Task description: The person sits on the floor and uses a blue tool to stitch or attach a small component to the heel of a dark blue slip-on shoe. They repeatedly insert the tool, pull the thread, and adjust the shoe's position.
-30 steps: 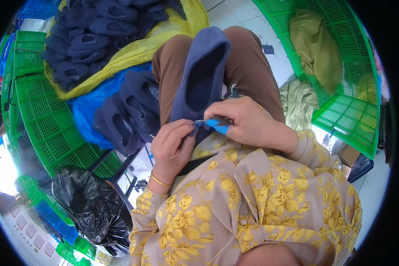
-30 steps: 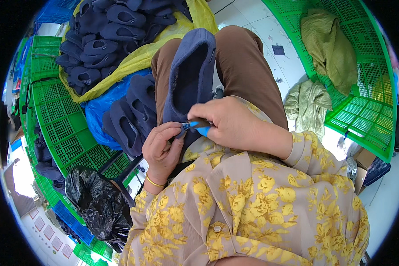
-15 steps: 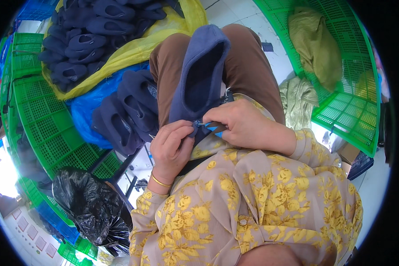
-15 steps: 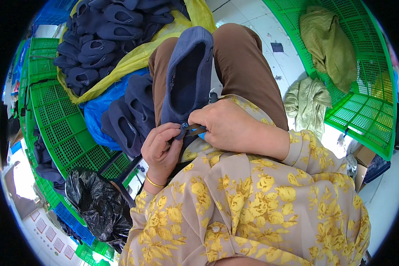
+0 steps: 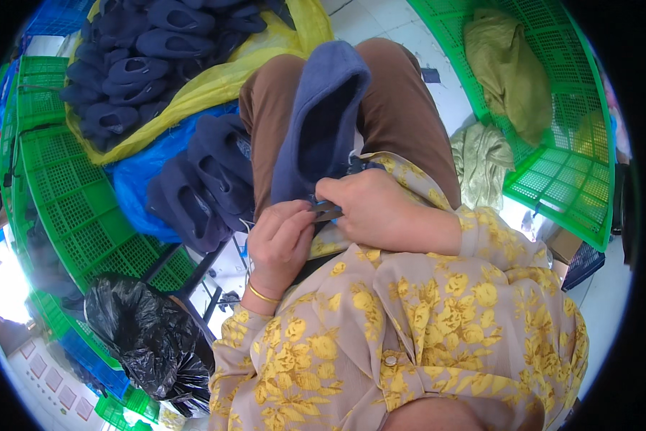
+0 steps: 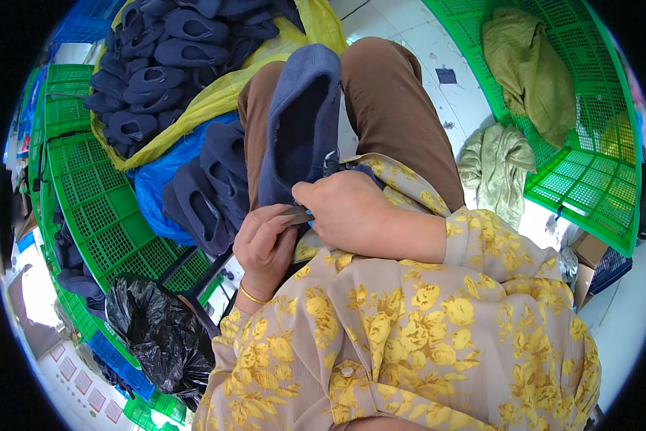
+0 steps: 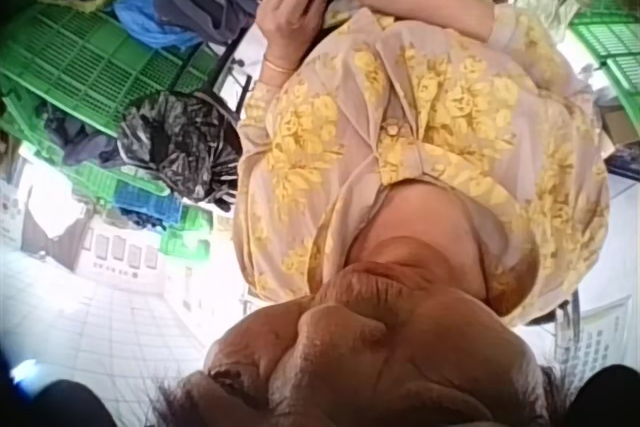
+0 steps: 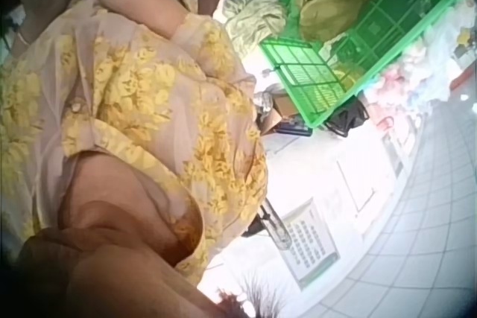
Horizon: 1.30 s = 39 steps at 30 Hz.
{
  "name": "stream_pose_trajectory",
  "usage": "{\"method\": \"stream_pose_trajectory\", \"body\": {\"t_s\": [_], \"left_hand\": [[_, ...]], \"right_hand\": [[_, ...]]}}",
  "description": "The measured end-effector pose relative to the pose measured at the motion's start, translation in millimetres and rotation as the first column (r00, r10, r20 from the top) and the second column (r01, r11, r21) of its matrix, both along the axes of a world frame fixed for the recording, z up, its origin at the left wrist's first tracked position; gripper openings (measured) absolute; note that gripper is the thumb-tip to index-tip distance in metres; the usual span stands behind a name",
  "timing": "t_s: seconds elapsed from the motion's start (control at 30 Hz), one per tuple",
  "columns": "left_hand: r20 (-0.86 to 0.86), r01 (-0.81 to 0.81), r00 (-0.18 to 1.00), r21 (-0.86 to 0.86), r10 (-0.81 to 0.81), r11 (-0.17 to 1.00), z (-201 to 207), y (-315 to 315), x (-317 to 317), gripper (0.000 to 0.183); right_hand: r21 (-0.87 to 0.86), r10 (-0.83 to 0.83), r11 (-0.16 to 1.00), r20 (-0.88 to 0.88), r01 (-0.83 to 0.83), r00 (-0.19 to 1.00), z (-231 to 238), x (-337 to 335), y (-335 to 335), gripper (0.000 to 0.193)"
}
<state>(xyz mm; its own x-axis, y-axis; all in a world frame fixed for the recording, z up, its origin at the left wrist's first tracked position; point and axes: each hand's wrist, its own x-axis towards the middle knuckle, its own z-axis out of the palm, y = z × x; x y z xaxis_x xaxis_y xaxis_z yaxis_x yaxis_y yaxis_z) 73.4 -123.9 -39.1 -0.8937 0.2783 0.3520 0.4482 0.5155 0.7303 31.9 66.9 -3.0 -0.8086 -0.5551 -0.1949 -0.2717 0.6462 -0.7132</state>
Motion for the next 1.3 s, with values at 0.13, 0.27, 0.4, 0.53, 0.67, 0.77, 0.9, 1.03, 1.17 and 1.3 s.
{"method": "stream_pose_trajectory", "body": {"t_s": [0.13, 0.27, 0.4, 0.53, 0.67, 0.77, 0.9, 1.03, 1.17, 1.3], "left_hand": [[-0.096, -0.035, 0.995, -0.065, 0.029, 0.997, 5.0, 2.6, 4.9, 0.035], [-0.105, -0.138, 0.986, -0.090, 0.128, 0.986, 6.9, 4.8, 4.1, 0.031], [-0.093, -0.051, 0.995, -0.086, 0.043, 0.995, 5.4, 0.0, 3.4, 0.031], [-0.066, -0.065, 0.996, -0.093, 0.059, 0.994, 9.1, 1.5, 2.9, 0.030], [0.171, -0.140, 0.975, -0.041, 0.145, 0.989, 33.1, 10.0, -1.8, 0.024], [0.442, -0.186, 0.886, 0.058, 0.142, 0.981, 47.6, -0.2, -7.3, 0.021], [0.442, -0.162, 0.874, -0.124, 0.200, 0.979, 46.8, 6.8, -8.5, 0.014], [0.467, -0.124, 0.864, -0.171, 0.191, 0.977, 44.7, 8.1, -7.7, 0.016], [0.462, -0.130, 0.864, -0.181, 0.200, 0.975, 40.9, 13.3, -7.3, 0.013], [0.442, -0.171, 0.871, -0.139, 0.216, 0.975, 39.4, 15.4, -0.7, 0.011]], "right_hand": [[0.009, -0.028, 1.000, 0.068, 0.027, 0.997, 7.5, -0.2, 9.2, 0.021], [0.066, -0.009, 0.998, 0.155, -0.001, 0.988, 12.1, 1.0, 11.5, 0.028], [0.093, 0.028, 0.995, 0.185, -0.045, 0.982, 9.9, 0.6, 11.0, 0.033], [0.042, 0.026, 0.998, 0.205, -0.036, 0.978, 12.4, -2.5, 11.4, 0.028], [-0.073, 0.016, 0.997, 0.185, -0.002, 0.983, 7.0, -5.0, 14.3, 0.022], [-0.079, 0.015, 0.997, 0.210, 0.002, 0.978, 8.2, -6.1, 13.9, 0.022], [-0.085, 0.000, 0.996, 0.253, 0.023, 0.968, 7.7, -5.4, 12.7, 0.022], [-0.051, 0.011, 0.999, 0.289, 0.004, 0.957, 12.2, -4.0, 10.5, 0.021], [-0.041, 0.012, 0.999, 0.312, 0.000, 0.950, 12.1, -1.4, 9.5, 0.023], [-0.042, 0.029, 0.999, 0.352, -0.015, 0.935, 17.9, 0.1, 8.1, 0.024]]}}
